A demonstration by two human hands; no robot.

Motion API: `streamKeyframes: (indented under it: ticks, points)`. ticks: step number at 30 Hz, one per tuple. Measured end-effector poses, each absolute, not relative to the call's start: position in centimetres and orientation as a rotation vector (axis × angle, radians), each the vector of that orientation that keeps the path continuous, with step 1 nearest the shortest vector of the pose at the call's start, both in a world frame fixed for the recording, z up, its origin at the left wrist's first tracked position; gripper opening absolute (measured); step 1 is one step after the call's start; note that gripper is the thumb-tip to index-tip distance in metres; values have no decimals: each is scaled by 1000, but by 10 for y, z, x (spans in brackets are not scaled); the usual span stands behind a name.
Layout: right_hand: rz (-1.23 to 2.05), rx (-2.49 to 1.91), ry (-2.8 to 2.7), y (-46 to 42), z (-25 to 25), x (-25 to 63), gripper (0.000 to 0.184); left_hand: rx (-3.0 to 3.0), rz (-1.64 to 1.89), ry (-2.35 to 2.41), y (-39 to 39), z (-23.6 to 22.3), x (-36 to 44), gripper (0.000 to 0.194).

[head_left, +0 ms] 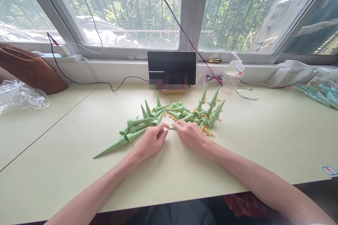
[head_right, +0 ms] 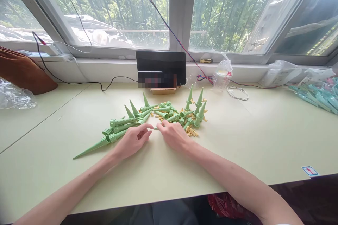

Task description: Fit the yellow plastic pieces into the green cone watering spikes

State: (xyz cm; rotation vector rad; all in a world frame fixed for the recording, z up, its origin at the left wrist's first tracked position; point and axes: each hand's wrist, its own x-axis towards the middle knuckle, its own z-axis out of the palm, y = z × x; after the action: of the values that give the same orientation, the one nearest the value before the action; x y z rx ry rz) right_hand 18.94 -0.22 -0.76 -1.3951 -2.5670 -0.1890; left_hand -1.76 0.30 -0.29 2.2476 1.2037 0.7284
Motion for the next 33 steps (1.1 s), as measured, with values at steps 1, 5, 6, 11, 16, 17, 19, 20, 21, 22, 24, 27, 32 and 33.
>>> streamKeyframes:
  ticks: [1, 5, 6, 11, 16, 17, 19, 20, 21, 22, 24, 27, 32, 33]
  points:
    - [-192, -1398, -2572, -2, -8, 189, 26, 2254, 727, 1203, 3, -3, -18, 23]
    - [-208, -1389, -2565, -2, -7, 187, 24, 2275, 729, 1200, 3, -2, -17, 22]
    - [-210, -1385, -2562, -3, -7, 187, 24, 2277, 730, 1200, 3, -2, -17, 22]
    - [-197, -1375, -2569, -5, -6, 184, 27, 2269, 743, 1204, 3, -2, -17, 21]
    - [-164, -1399, -2515, -7, -5, 183, 28, 2252, 797, 1201, 3, 0, -16, 21]
    - [-149, -1400, -2500, -7, -5, 182, 28, 2247, 806, 1203, 3, 0, -16, 21]
    - [-114, -1393, -2486, -7, -5, 182, 29, 2234, 825, 1211, 3, -1, -16, 21]
    - [-101, -1386, -2483, -7, -6, 182, 29, 2225, 836, 1214, 3, -1, -16, 21]
    - [-93, -1374, -2483, -6, -7, 182, 28, 2214, 851, 1217, 4, -1, -16, 22]
    - [-91, -1354, -2483, -6, -9, 183, 27, 2201, 867, 1216, 4, -1, -16, 22]
    - [-100, -1278, -2478, -4, -11, 183, 22, 2164, 908, 1221, 4, -1, -16, 23]
    - [-92, -1097, -2444, -4, -13, 184, 17, 2062, 959, 1216, 3, 2, -15, 26]
    - [78, -841, -2320, -5, -14, 185, 19, 1871, 998, 1206, 2, 8, -15, 30]
    - [128, -793, -2272, -5, -15, 184, 18, 1838, 1004, 1203, 2, 9, -15, 31]
